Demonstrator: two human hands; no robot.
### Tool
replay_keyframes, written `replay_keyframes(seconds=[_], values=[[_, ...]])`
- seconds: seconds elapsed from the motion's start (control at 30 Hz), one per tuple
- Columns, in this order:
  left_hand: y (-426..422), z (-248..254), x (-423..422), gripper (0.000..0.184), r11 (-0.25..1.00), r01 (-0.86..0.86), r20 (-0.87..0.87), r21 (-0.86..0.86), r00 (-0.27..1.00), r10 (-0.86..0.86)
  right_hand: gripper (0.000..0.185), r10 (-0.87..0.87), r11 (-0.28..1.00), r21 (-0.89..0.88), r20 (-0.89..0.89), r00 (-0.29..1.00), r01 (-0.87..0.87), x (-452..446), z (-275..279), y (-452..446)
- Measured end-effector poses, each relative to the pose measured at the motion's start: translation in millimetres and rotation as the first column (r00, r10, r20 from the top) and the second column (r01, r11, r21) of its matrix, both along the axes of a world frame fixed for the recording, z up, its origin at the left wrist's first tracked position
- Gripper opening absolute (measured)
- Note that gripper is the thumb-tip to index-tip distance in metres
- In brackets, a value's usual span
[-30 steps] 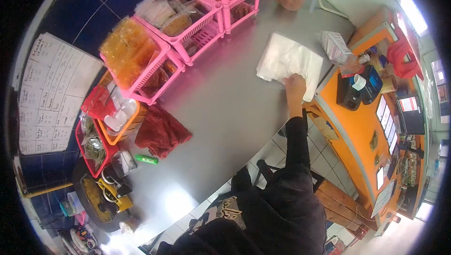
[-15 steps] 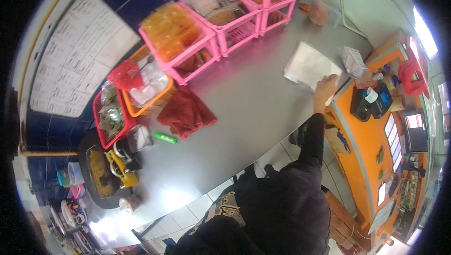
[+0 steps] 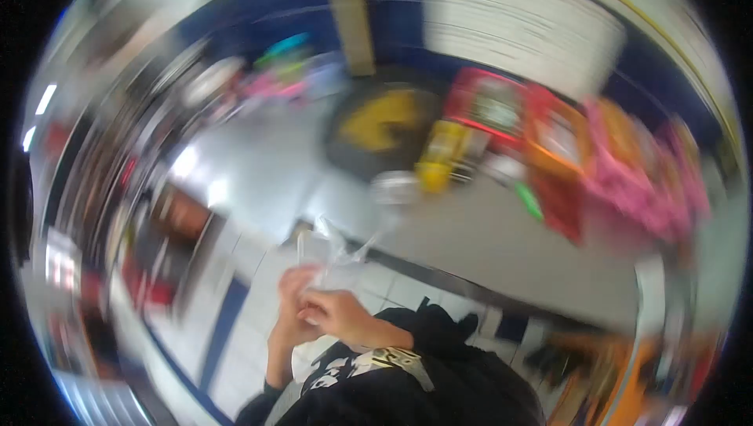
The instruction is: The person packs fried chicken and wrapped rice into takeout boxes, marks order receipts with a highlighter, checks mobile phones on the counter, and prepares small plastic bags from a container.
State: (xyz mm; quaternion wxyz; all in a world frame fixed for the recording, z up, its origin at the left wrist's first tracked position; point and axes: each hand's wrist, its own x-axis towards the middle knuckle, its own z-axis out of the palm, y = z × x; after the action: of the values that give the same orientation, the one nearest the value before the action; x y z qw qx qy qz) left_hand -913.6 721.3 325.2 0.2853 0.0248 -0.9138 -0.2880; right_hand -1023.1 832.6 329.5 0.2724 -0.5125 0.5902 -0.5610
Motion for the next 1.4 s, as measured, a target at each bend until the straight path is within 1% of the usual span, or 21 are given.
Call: replay_keyframes(seconds=[0.1,0.17,0.3,0.37,0.43,0.53,0.6,0.63,0.7,0.73,0.77,0.83,0.9,0.93,1.0,1.07,1.13,1.2,1.27,1.3,1.4], values=[[-30,-41,109,0.065,0.943,-0.290,0.167,0.162,0.950,0.263,0.003,0.244,0.964,0.054,0.201,0.949,-0.259,45,-5,-73],[-40,-66,176,0.043,0.867,-0.490,0.513,0.086,0.768,0.383,0.003,0.398,0.891,0.044,0.403,0.824,-0.452,63,2,-121],[-47,-56,296,0.026,0.575,-0.768,0.512,0.283,0.628,0.586,0.009,0.526,0.699,0.202,0.506,0.684,-0.687,110,30,-229],[-55,-36,338,0.021,0.287,-0.625,0.509,0.726,0.769,0.387,0.014,0.620,0.584,0.198,0.517,0.590,-0.787,134,24,-281],[-71,-39,389,0.022,0.288,-0.531,0.426,0.797,0.832,0.355,0.024,0.878,0.348,0.363,0.198,0.436,-0.864,171,30,-321],[-112,-73,470,0.031,0.280,-0.322,0.252,0.904,0.932,0.260,0.026,0.958,0.202,0.215,0.160,0.239,-0.955,222,1,-396],[-147,-101,499,0.057,0.325,0.291,-0.419,0.900,0.786,0.455,0.023,0.975,0.144,0.161,0.143,0.168,-0.976,252,-18,-444],[-181,-87,489,0.057,0.330,0.311,-0.436,0.891,0.787,0.437,0.024,0.938,0.191,0.203,0.251,0.240,-0.960,269,-20,-473],[-228,-32,476,0.081,0.264,0.513,-0.411,0.817,0.197,0.890,0.034,0.813,0.338,0.229,0.416,0.406,-0.913,313,-25,-516],[-251,-49,499,0.081,0.232,0.510,-0.383,0.829,0.215,0.898,0.042,0.742,0.429,0.243,0.454,0.493,-0.870,336,-25,-538],[-281,-88,521,0.085,0.429,0.712,-0.684,0.555,0.097,0.723,0.042,0.737,0.426,0.256,0.458,0.497,-0.868,354,-25,-563],[-323,-86,541,0.091,0.547,0.824,-0.874,0.151,-0.148,0.463,0.047,0.552,0.481,0.212,0.680,0.482,-0.850,385,-20,-615],[-350,-51,566,0.095,0.505,0.684,-0.644,0.527,-0.067,0.762,0.048,0.605,0.472,0.239,0.612,0.509,-0.849,409,2,-656],[-368,-40,579,0.095,0.508,0.690,-0.648,0.516,-0.073,0.758,0.049,0.645,0.479,0.234,0.560,0.520,-0.846,419,10,-676],[-410,-28,608,0.096,0.405,0.331,-0.491,0.852,0.240,0.838,0.050,0.689,0.481,0.216,0.506,0.519,-0.849,427,14,-714],[-459,-34,633,0.076,0.318,0.298,-0.404,0.900,0.297,0.865,0.050,0.713,0.494,0.202,0.462,0.527,-0.846,426,14,-748],[-513,-32,649,0.053,-0.133,-0.298,0.244,0.945,0.374,0.895,0.050,0.674,0.590,0.212,0.401,0.620,-0.779,418,14,-781],[-560,-36,657,0.044,-0.129,-0.283,0.246,0.951,0.431,0.868,0.050,0.596,0.662,0.224,0.421,0.684,-0.715,401,-19,-824],[-622,-45,656,0.027,-0.108,-0.230,0.216,0.967,0.521,0.826,0.049,0.466,0.816,0.334,0.105,0.879,-0.473,399,-47,-870],[-654,-50,656,0.023,-0.117,-0.193,0.204,0.974,0.532,0.822,0.050,0.173,0.985,0.041,-0.353,0.919,-0.170,407,-80,-889],[-759,-59,648,0.020,-0.013,-0.276,0.152,0.961,0.488,0.859,0.042,0.078,0.993,-0.045,-0.404,0.911,-0.105,457,-75,-908]])
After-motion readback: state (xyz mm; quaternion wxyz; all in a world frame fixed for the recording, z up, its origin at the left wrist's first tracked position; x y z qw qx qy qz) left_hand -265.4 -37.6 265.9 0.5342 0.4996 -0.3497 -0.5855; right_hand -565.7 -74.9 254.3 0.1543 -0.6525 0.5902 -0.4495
